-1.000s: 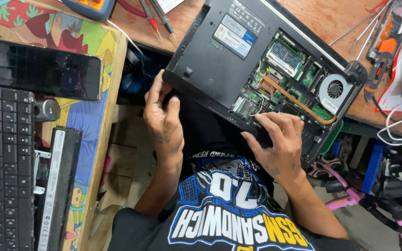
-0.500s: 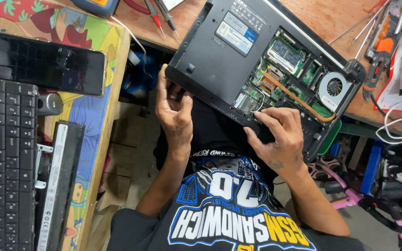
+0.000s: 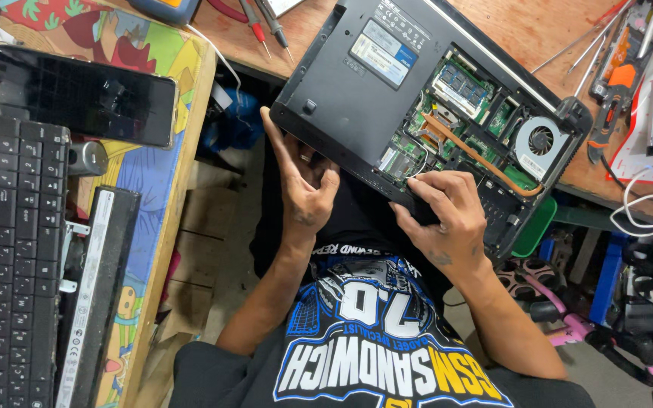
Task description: The person disassembles a white laptop, removes the palm rest, and works on the internal components. They use a screwdriver to loosen screws, disconnect cables, and adjust the cooling fan and heat pipe. The laptop is flipped and repositioned multiple times during the process.
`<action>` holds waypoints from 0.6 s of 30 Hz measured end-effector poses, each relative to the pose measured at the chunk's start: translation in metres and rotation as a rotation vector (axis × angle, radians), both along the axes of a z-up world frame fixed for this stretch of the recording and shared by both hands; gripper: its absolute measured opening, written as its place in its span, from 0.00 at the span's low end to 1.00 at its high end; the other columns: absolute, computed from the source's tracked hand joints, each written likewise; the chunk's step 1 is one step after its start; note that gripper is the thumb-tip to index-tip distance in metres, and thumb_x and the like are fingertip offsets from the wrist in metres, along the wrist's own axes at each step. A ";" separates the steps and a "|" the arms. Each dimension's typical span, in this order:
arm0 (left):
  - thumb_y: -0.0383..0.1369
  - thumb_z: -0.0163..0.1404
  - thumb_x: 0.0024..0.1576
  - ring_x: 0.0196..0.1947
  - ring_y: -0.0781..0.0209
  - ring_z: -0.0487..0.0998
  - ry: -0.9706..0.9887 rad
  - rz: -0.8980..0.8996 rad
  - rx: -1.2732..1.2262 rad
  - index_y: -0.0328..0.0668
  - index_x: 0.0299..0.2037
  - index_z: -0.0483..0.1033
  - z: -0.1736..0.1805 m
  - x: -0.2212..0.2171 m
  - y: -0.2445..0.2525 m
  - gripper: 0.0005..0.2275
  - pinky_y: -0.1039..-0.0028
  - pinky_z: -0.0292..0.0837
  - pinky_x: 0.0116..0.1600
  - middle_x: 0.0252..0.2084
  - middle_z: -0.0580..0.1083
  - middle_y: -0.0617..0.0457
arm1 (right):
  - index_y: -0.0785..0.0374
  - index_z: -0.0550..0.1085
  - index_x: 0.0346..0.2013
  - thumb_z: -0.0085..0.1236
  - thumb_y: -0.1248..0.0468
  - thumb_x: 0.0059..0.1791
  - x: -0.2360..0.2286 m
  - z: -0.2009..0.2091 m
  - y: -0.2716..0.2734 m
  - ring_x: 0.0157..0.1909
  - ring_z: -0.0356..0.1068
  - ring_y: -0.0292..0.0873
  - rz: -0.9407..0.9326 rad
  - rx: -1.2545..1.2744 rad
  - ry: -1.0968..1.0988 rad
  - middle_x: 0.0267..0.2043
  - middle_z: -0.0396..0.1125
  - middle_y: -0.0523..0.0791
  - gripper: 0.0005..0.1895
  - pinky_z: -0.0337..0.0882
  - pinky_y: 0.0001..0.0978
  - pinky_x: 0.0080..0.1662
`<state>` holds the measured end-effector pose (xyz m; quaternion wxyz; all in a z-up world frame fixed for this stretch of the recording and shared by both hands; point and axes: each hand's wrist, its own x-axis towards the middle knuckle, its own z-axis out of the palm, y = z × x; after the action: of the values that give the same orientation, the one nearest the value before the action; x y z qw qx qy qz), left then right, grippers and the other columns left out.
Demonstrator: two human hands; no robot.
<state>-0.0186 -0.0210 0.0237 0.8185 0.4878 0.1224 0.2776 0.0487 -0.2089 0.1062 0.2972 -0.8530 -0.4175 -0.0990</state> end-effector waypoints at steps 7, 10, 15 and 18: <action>0.17 0.47 0.55 0.70 0.55 0.66 -0.044 -0.063 -0.128 0.53 0.78 0.22 -0.015 -0.003 -0.013 0.48 0.64 0.71 0.71 0.74 0.56 0.46 | 0.64 0.76 0.46 0.75 0.69 0.39 0.003 0.002 -0.001 0.48 0.70 0.52 0.017 0.014 0.003 0.46 0.70 0.48 0.23 0.73 0.41 0.50; 0.21 0.49 0.57 0.68 0.52 0.68 -0.083 -0.218 -0.270 0.48 0.78 0.31 -0.026 -0.003 -0.023 0.43 0.60 0.75 0.67 0.70 0.61 0.44 | 0.64 0.76 0.47 0.76 0.69 0.39 0.001 0.001 -0.001 0.48 0.70 0.52 0.027 0.017 0.008 0.47 0.71 0.48 0.23 0.73 0.41 0.51; 0.23 0.51 0.58 0.61 0.53 0.73 -0.098 -0.367 -0.356 0.34 0.72 0.53 -0.036 0.001 -0.033 0.30 0.61 0.76 0.62 0.61 0.68 0.44 | 0.64 0.76 0.46 0.76 0.69 0.39 0.002 0.000 -0.001 0.49 0.71 0.52 0.016 0.031 0.008 0.47 0.71 0.48 0.23 0.73 0.41 0.51; 0.24 0.51 0.58 0.58 0.54 0.74 -0.052 -0.431 -0.383 0.31 0.67 0.58 -0.039 0.003 -0.041 0.27 0.61 0.76 0.61 0.57 0.70 0.44 | 0.64 0.75 0.45 0.76 0.69 0.38 0.002 -0.001 -0.001 0.49 0.71 0.53 0.009 0.036 0.014 0.47 0.71 0.48 0.23 0.73 0.41 0.51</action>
<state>-0.0159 -0.0621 -0.0153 0.9387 0.3320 0.0448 0.0816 0.0506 -0.2103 0.1050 0.3160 -0.8464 -0.4171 -0.0991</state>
